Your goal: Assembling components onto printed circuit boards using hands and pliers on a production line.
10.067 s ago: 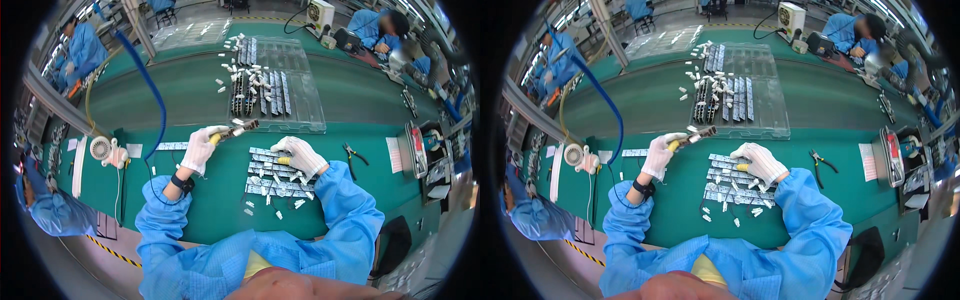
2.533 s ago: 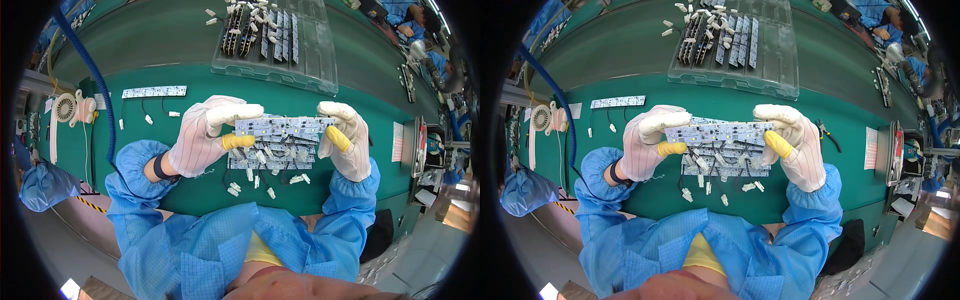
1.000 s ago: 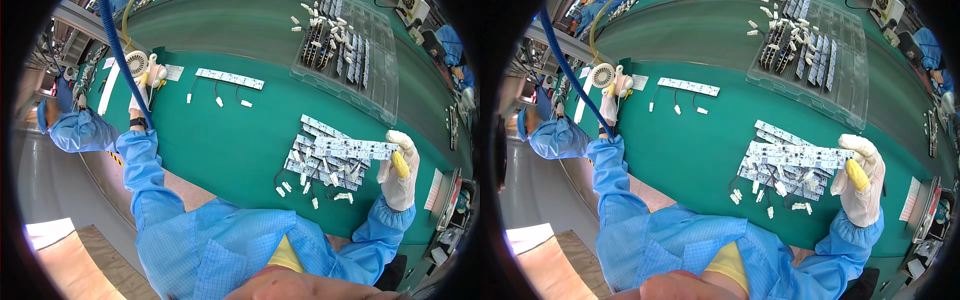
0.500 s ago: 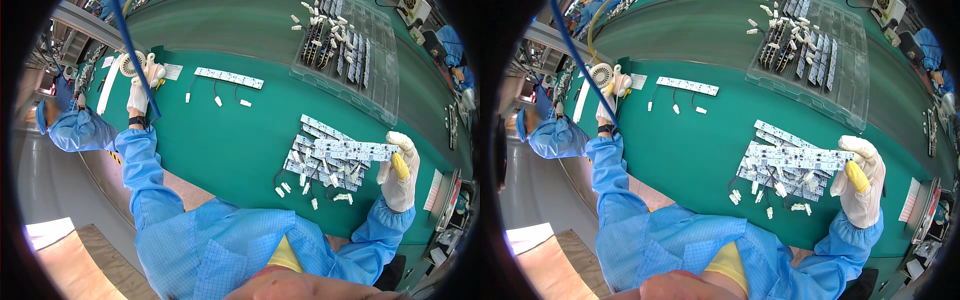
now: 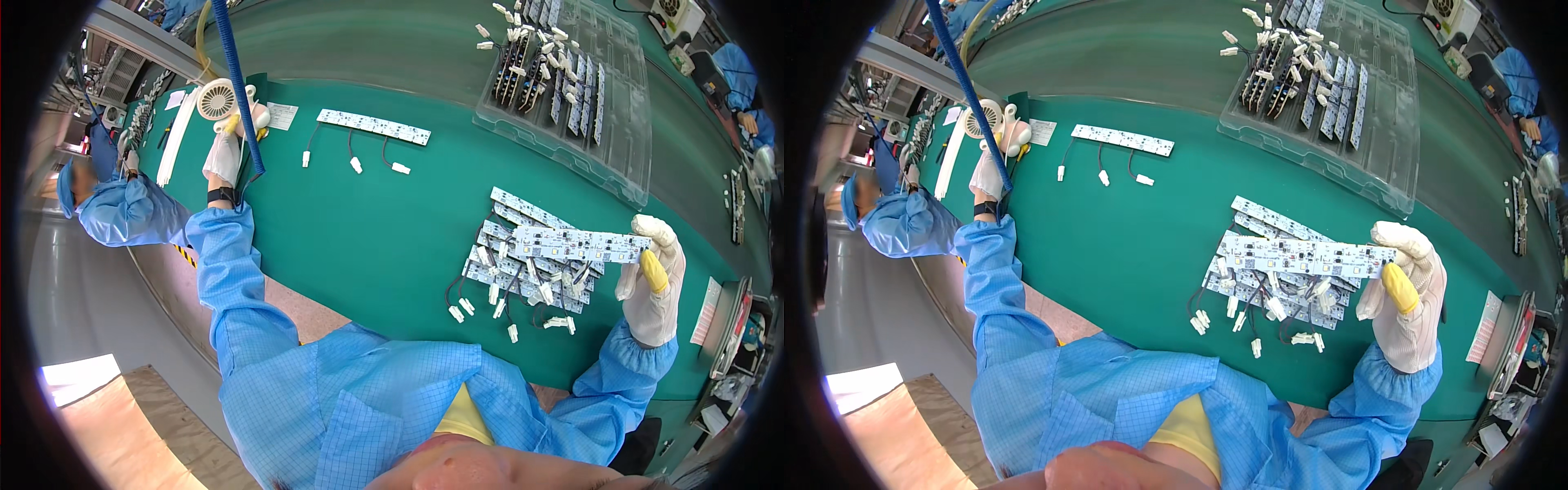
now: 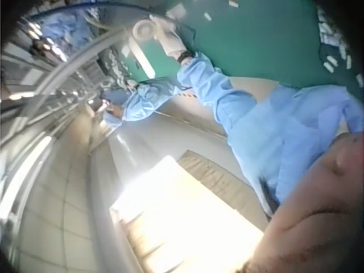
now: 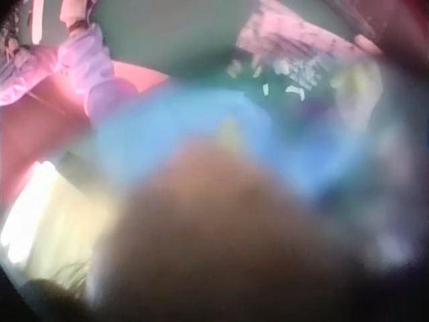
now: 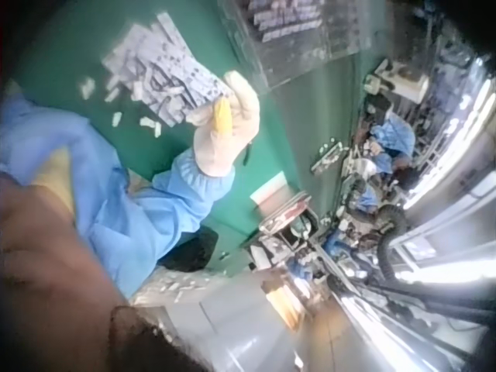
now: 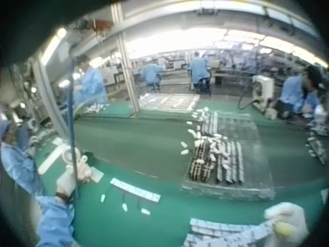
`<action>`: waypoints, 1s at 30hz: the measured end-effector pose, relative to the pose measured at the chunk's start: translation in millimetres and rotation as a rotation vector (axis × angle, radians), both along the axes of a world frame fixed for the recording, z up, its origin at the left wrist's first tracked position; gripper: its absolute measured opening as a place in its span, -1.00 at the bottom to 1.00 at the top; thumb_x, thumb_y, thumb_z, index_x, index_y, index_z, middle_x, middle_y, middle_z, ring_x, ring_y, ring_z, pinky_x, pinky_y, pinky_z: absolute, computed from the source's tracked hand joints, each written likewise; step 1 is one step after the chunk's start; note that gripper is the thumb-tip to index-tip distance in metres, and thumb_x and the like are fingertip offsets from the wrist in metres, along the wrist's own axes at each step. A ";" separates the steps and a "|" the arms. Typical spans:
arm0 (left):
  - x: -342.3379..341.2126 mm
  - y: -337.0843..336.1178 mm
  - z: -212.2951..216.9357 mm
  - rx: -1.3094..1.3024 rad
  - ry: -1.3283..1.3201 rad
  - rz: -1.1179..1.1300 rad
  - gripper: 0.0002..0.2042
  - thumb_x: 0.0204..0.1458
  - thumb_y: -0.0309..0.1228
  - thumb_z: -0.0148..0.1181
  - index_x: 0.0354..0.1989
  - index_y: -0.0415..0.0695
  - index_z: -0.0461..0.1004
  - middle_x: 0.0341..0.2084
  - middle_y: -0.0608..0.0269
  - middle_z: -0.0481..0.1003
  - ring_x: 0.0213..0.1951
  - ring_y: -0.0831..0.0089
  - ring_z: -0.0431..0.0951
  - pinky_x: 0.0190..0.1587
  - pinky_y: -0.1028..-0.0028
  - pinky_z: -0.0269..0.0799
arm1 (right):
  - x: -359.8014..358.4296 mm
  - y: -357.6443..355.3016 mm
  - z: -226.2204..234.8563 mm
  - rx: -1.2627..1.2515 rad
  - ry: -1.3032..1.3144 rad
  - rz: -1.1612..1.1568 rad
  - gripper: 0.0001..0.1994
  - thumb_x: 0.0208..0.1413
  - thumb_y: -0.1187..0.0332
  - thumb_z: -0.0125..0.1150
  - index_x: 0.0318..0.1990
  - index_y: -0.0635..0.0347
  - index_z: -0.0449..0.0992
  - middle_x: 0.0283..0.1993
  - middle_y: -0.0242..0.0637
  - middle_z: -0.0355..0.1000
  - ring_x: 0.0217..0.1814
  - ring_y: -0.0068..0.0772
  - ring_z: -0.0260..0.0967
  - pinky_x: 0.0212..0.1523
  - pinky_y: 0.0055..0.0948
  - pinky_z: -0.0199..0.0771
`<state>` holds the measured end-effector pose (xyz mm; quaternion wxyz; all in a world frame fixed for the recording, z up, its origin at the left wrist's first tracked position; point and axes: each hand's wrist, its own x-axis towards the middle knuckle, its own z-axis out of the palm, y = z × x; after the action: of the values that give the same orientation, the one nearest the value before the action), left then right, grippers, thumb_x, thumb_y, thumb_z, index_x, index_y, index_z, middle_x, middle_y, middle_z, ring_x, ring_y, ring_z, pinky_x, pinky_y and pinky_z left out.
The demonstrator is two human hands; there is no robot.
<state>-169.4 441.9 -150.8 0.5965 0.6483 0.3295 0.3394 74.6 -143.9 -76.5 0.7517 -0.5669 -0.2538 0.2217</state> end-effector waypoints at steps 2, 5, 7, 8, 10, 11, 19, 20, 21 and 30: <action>-4.6 5.7 -4.0 -0.042 -0.040 -0.034 -0.58 0.30 -0.27 -0.24 0.23 -0.29 0.13 0.08 0.12 0.34 0.04 0.41 0.44 0.19 0.49 0.33 | 0.3 -0.1 0.0 0.007 -0.010 0.006 -0.55 0.10 0.26 0.24 0.01 0.44 0.34 -0.55 -0.35 0.42 -0.71 -0.66 0.29 -0.70 -0.71 0.25; 12.9 -12.6 2.3 0.055 0.024 0.030 -0.58 0.29 -0.25 -0.20 0.20 -0.28 0.17 0.03 0.12 0.37 0.02 0.44 0.44 0.13 0.52 0.39 | 0.0 -0.9 1.5 -0.022 0.013 -0.021 -0.55 0.10 0.25 0.24 0.01 0.44 0.34 -0.54 -0.35 0.41 -0.70 -0.66 0.29 -0.68 -0.71 0.26; -1.3 6.2 -8.2 0.076 0.038 -0.008 -0.56 0.28 -0.22 -0.21 0.20 -0.28 0.19 0.02 0.13 0.37 0.00 0.45 0.44 0.08 0.53 0.40 | -0.7 0.3 2.6 -0.007 -0.008 -0.005 -0.55 0.09 0.26 0.24 0.01 0.44 0.34 -0.55 -0.35 0.41 -0.70 -0.65 0.29 -0.67 -0.70 0.27; -9.6 16.5 -13.8 0.087 0.046 -0.026 -0.55 0.28 -0.20 -0.22 0.20 -0.29 0.19 0.02 0.14 0.37 -0.01 0.46 0.44 0.05 0.53 0.40 | -1.6 0.7 3.5 -0.005 -0.007 0.001 -0.55 0.09 0.26 0.24 0.01 0.44 0.34 -0.55 -0.35 0.41 -0.70 -0.65 0.29 -0.67 -0.70 0.27; -7.3 15.1 -12.4 0.103 0.063 -0.073 -0.54 0.28 -0.18 -0.23 0.19 -0.29 0.21 0.02 0.15 0.37 -0.03 0.47 0.44 0.01 0.54 0.41 | -1.6 1.9 3.8 -0.028 0.022 -0.027 -0.55 0.09 0.27 0.24 0.01 0.44 0.34 -0.55 -0.35 0.41 -0.70 -0.65 0.29 -0.65 -0.69 0.27; -6.8 12.4 -13.4 0.090 0.097 -0.034 -0.54 0.28 -0.16 -0.24 0.18 -0.27 0.23 0.00 0.13 0.38 -0.06 0.46 0.46 -0.02 0.52 0.45 | -0.2 1.8 2.3 -0.029 0.024 -0.026 -0.55 0.09 0.27 0.24 0.01 0.44 0.34 -0.55 -0.35 0.41 -0.70 -0.65 0.29 -0.65 -0.69 0.27; 6.4 4.3 -10.0 0.051 -0.020 -0.015 -0.57 0.27 -0.21 -0.14 0.15 -0.29 0.25 -0.04 0.15 0.42 -0.05 0.44 0.48 0.03 0.52 0.43 | -0.7 0.6 0.9 -0.009 0.027 -0.005 -0.56 0.08 0.31 0.23 0.02 0.45 0.33 -0.51 -0.30 0.44 -0.69 -0.64 0.29 -0.65 -0.69 0.28; 5.0 8.4 -11.9 0.051 -0.019 -0.013 -0.57 0.27 -0.21 -0.14 0.15 -0.29 0.25 -0.04 0.15 0.42 -0.05 0.44 0.48 0.03 0.52 0.43 | -0.6 0.0 1.1 -0.009 0.027 -0.003 -0.56 0.08 0.31 0.23 0.02 0.45 0.33 -0.51 -0.30 0.44 -0.69 -0.64 0.29 -0.65 -0.69 0.28; 4.3 11.0 -12.9 0.030 -0.012 0.003 -0.57 0.27 -0.21 -0.14 0.15 -0.29 0.25 -0.03 0.15 0.42 -0.05 0.43 0.48 0.04 0.52 0.42 | -0.2 -0.6 1.4 -0.023 0.030 -0.005 -0.56 0.08 0.31 0.24 0.02 0.45 0.33 -0.51 -0.31 0.44 -0.69 -0.64 0.30 -0.65 -0.70 0.28; 11.8 -15.7 -0.6 0.402 0.242 0.036 -0.40 0.16 0.08 -0.08 0.15 -0.21 0.34 -0.08 0.19 0.48 -0.05 0.46 0.51 -0.02 0.50 0.39 | -0.2 0.1 2.0 -0.033 0.030 -0.015 -0.55 0.07 0.30 0.25 0.02 0.45 0.33 -0.50 -0.30 0.45 -0.68 -0.64 0.30 -0.65 -0.70 0.27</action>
<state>-157.6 426.2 -151.4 0.4056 0.7841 0.3359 0.3284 74.4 -143.7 -74.5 0.7476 -0.5779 -0.2345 0.2285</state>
